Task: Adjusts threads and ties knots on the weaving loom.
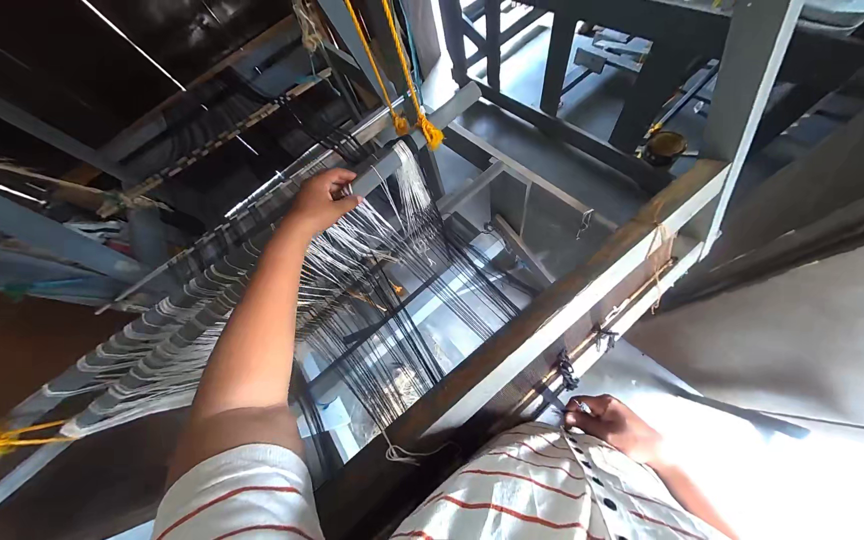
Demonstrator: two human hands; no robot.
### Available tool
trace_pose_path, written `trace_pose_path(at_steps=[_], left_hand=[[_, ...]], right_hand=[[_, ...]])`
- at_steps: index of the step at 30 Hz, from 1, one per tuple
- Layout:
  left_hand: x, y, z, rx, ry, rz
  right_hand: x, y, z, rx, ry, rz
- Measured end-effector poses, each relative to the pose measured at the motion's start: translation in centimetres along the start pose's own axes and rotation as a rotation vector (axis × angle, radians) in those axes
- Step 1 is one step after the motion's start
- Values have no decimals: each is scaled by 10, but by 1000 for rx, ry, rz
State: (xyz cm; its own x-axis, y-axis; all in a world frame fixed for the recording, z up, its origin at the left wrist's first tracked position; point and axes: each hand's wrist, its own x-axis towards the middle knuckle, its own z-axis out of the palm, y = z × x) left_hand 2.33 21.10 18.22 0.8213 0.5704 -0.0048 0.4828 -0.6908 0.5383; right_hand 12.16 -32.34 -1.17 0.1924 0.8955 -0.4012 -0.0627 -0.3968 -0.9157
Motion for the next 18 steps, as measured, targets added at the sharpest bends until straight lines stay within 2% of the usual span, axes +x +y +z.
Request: trace_pose_path(at_steps=[7,12,15,18], left_hand=[[0,-3,-3,-105,-67,1],[-5,1,-3,-121,19,48],[-31,36,-15,-48,158,103],[-84,85,-23,33,272,276]], right_hand=[[1,0,7,-60,-11,-4],[-1,-3,11,-107,-9,-46],[-5,-9,8,-137,-9,-82],[-8,-4,2,-205,-30,-181]])
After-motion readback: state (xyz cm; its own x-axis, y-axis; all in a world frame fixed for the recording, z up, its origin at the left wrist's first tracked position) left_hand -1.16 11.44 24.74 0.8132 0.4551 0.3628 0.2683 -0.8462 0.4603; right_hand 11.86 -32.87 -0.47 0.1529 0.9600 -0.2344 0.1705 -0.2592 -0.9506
